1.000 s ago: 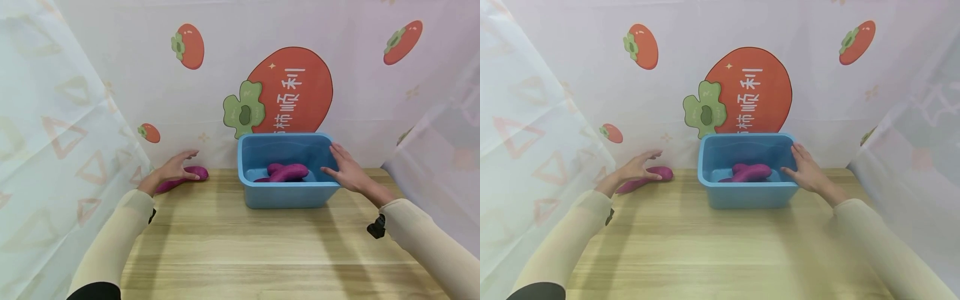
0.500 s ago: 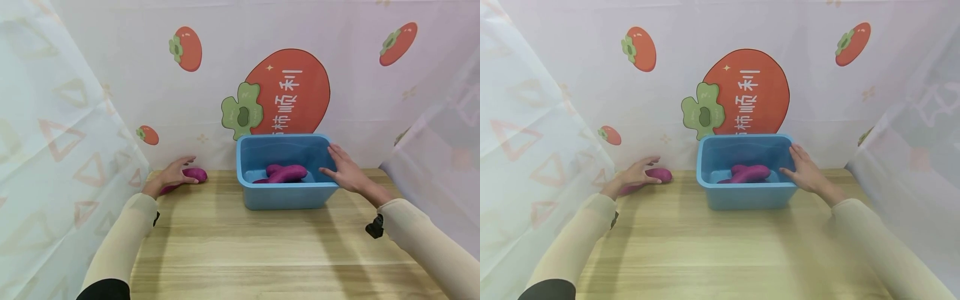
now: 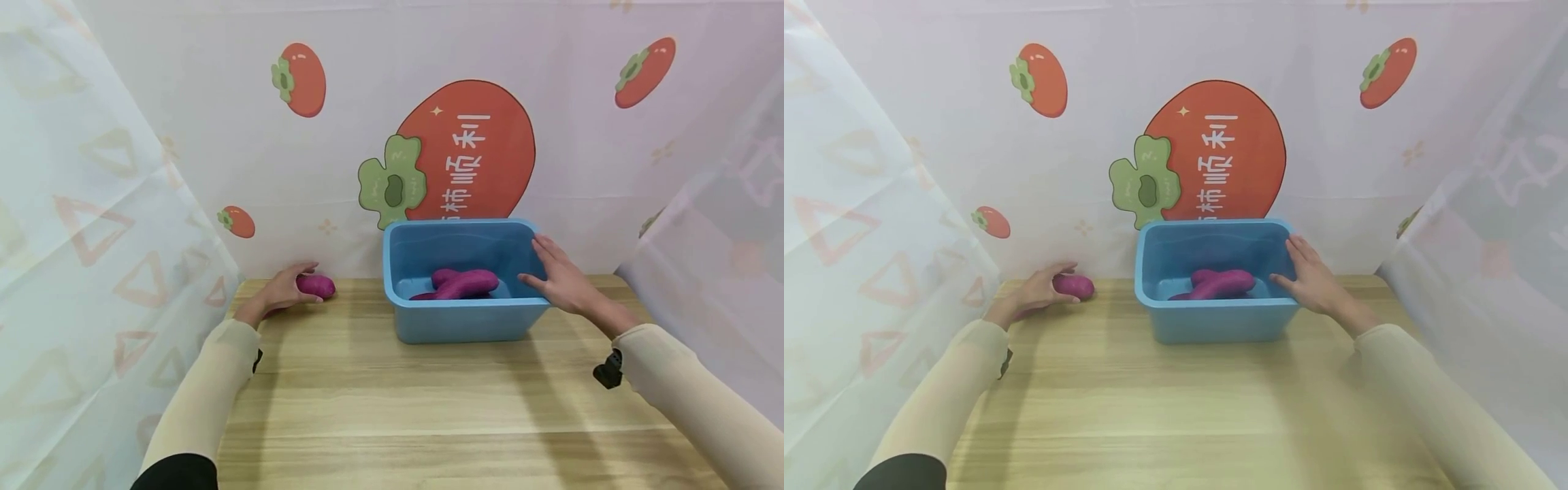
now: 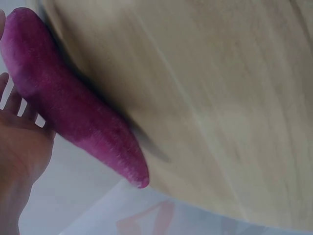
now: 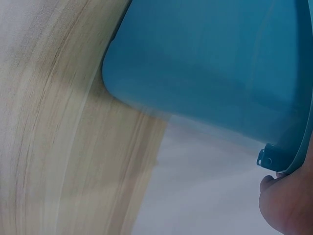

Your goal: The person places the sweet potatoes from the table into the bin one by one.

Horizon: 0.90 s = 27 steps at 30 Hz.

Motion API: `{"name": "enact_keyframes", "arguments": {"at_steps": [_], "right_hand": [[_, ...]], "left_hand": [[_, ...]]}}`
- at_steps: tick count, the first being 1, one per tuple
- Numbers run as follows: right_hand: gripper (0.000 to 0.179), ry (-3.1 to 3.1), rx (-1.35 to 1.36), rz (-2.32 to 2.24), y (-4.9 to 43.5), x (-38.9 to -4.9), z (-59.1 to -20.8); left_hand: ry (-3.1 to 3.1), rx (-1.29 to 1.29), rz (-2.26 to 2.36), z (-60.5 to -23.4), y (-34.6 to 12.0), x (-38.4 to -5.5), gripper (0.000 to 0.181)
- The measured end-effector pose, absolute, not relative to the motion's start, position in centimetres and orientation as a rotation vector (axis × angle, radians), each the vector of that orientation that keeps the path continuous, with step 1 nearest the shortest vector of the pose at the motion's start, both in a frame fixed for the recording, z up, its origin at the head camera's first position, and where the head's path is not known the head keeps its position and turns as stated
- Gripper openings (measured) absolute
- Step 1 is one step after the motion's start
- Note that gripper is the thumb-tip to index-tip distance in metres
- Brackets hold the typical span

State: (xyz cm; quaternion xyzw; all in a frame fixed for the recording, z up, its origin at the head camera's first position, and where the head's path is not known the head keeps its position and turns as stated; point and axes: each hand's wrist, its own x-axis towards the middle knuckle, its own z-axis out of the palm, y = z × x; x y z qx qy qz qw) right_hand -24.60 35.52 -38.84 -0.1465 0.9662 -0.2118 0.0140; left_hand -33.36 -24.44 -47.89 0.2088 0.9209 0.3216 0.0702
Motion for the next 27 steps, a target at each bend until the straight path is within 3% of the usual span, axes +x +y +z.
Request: {"name": "enact_keyframes", "arguments": {"at_steps": [14, 27], "right_hand": [[0.092, 3.009, -0.463, -0.681, 35.6, -24.6, -38.8], [0.092, 3.007, -0.456, -0.666, 35.6, -24.7, -38.9]], "left_hand": [[2.820, 0.591, 0.916, -48.9, -24.3, -33.4, 0.093], [2.914, 0.529, 0.784, -49.8, -24.0, -33.7, 0.079]]}}
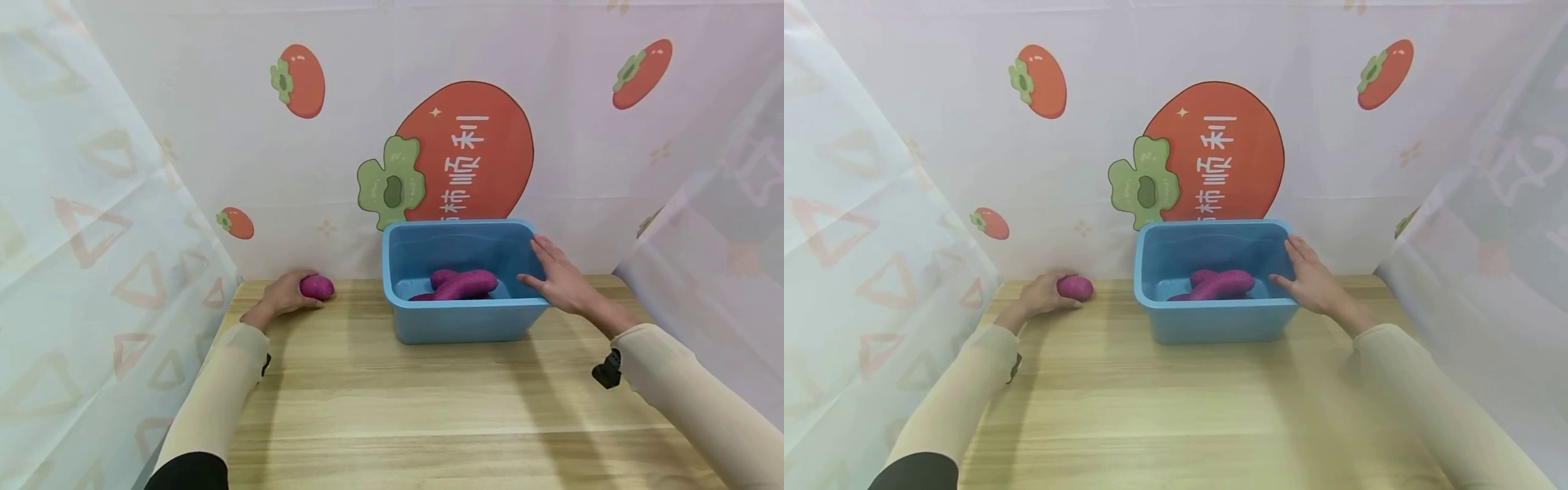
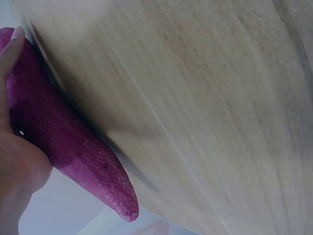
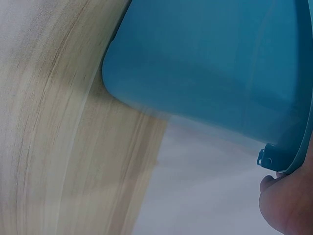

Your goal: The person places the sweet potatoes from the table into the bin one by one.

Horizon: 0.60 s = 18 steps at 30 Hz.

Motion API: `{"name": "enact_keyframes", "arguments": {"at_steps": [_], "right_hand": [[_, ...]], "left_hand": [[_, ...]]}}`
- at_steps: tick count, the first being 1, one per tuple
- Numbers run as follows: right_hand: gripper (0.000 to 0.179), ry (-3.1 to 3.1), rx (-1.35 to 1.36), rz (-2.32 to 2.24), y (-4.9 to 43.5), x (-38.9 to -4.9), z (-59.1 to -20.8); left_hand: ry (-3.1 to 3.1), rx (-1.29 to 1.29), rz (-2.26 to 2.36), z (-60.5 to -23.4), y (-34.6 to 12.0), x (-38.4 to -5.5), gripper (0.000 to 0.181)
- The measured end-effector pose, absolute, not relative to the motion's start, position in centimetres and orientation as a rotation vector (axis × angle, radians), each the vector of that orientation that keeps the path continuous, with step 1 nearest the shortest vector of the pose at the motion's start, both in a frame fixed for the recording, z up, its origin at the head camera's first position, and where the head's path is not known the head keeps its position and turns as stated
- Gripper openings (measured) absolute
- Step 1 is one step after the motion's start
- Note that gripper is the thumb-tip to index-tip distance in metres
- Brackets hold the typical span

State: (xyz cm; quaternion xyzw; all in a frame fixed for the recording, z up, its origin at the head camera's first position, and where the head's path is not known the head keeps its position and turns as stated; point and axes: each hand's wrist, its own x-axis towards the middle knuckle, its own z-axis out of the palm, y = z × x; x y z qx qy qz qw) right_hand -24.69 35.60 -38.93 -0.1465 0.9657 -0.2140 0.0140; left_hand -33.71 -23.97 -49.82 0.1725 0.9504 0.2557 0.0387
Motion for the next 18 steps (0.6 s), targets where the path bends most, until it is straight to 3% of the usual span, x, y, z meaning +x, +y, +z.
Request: {"name": "enact_keyframes", "arguments": {"at_steps": [18], "right_hand": [[0.092, 3.014, -0.453, -0.663, 35.64, -24.71, -39.07]], "left_hand": [[3.008, 0.497, 0.662, -50.36, -23.76, -33.59, 0.061]]}}
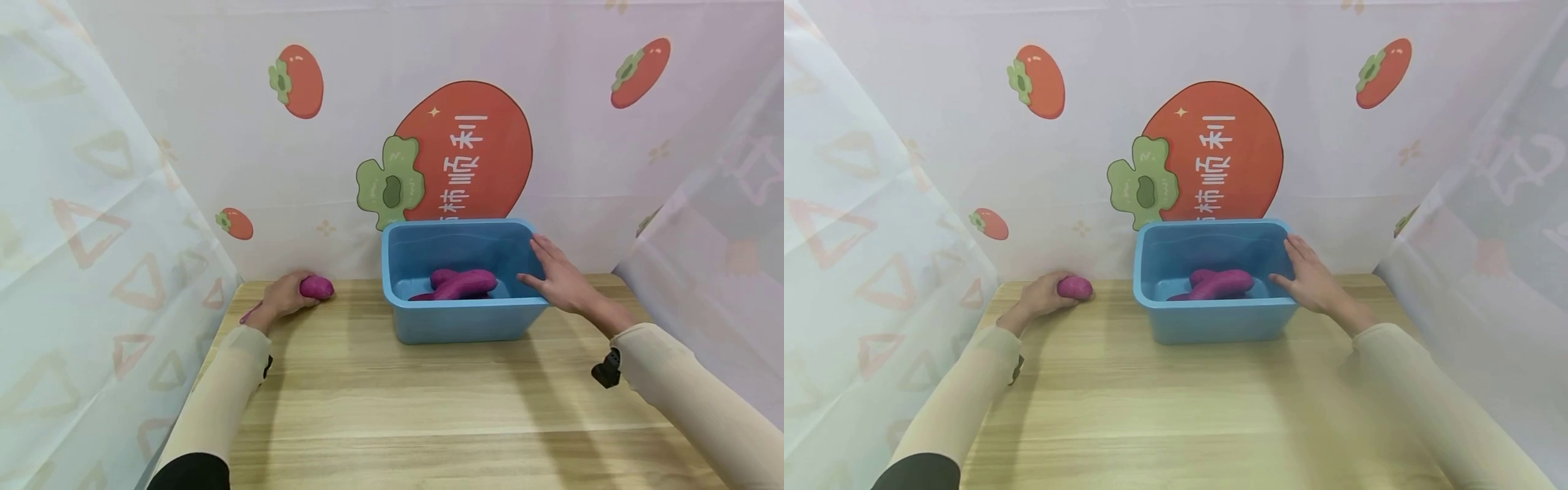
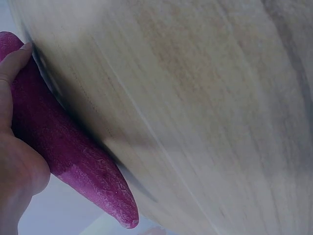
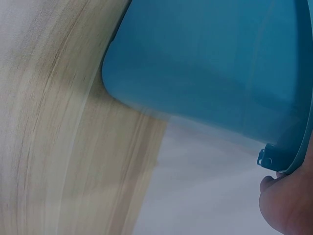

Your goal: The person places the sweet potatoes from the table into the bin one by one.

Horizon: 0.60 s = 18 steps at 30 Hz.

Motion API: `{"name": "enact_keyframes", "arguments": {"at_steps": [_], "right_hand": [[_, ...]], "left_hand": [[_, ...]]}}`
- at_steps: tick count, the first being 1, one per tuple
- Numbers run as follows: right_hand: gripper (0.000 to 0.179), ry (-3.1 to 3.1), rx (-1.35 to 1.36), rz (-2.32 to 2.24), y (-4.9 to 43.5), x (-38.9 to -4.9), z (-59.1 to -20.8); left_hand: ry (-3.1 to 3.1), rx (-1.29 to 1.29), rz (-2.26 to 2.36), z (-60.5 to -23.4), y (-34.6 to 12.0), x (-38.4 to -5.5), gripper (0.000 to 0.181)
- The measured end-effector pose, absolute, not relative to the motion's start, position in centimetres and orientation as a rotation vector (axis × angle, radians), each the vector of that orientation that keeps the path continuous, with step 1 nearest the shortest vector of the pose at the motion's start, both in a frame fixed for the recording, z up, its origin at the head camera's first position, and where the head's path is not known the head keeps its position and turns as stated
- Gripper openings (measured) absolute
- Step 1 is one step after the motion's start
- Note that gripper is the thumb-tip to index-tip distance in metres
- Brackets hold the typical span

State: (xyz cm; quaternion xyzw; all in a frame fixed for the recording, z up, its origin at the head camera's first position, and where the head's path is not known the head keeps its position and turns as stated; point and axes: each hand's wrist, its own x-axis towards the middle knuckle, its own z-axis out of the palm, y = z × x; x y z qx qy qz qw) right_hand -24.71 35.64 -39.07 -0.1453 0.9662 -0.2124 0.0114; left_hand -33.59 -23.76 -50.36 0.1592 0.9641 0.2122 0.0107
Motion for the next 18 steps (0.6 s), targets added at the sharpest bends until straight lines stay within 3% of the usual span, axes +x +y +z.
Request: {"name": "enact_keyframes", "arguments": {"at_steps": [18], "right_hand": [[0.092, 3.006, -0.440, -0.679, 35.49, -24.73, -38.95]], "left_hand": [[2.976, 0.520, 0.698, -49.91, -23.96, -33.72, 0.063]]}}
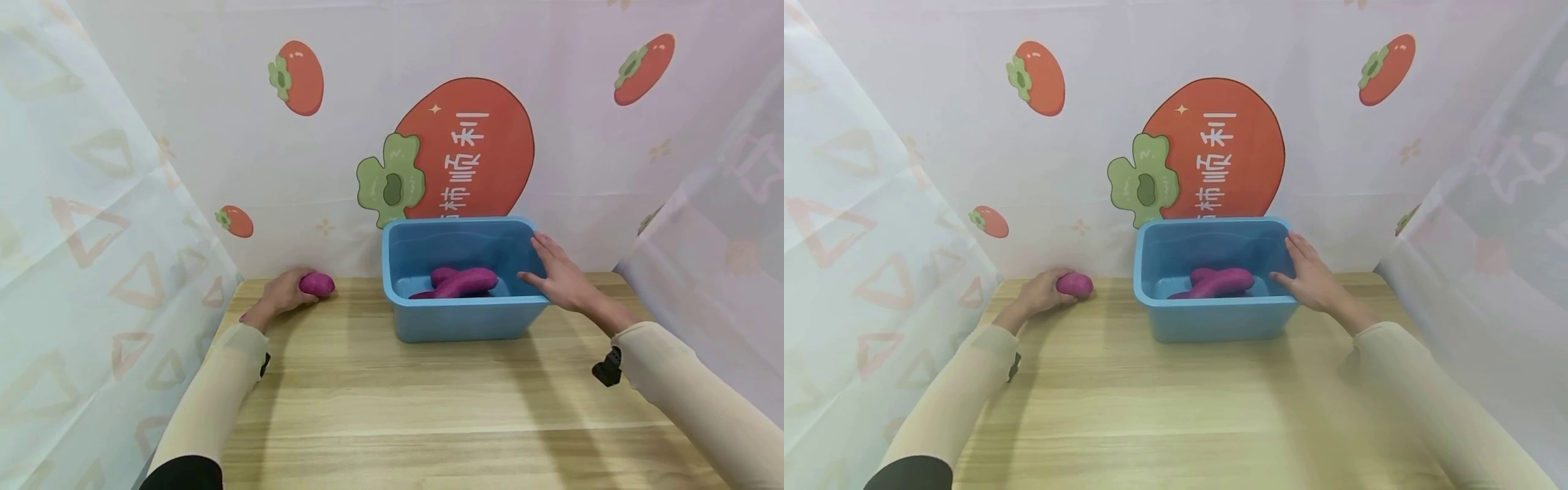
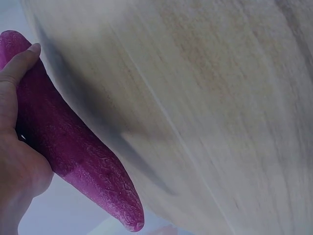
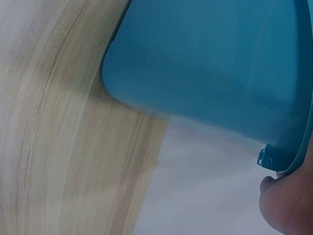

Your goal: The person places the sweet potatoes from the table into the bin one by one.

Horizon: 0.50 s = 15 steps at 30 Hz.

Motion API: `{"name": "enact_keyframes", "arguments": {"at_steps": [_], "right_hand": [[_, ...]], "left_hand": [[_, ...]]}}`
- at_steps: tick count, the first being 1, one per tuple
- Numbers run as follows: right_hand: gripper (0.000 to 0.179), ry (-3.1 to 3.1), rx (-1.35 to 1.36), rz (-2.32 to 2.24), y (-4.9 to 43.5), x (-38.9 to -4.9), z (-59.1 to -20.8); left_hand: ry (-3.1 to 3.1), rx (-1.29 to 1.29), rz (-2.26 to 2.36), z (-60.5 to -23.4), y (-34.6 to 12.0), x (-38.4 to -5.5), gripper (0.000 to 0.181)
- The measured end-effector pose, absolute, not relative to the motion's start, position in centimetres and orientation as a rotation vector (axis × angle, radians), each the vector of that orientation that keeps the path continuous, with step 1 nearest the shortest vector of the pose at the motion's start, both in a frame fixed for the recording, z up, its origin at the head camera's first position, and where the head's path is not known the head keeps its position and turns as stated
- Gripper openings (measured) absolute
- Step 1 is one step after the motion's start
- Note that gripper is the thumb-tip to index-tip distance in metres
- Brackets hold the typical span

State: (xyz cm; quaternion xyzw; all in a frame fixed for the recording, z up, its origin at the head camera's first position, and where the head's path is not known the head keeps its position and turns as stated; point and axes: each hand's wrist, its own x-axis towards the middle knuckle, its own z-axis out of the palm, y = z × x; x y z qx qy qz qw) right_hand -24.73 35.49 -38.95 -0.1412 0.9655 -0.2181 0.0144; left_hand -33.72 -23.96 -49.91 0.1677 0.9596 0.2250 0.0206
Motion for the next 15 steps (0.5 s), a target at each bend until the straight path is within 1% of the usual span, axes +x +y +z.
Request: {"name": "enact_keyframes", "arguments": {"at_steps": [9, 15], "right_hand": [[0.092, 2.999, -0.437, -0.681, 35.5, -24.8, -38.8], [0.092, 2.994, -0.433, -0.684, 35.4, -24.8, -38.8]], "left_hand": [[2.981, 0.549, 0.675, -48.7, -23.8, -33.2, 0.058], [2.989, 0.550, 0.671, -48.0, -23.6, -33.0, 0.059]]}}
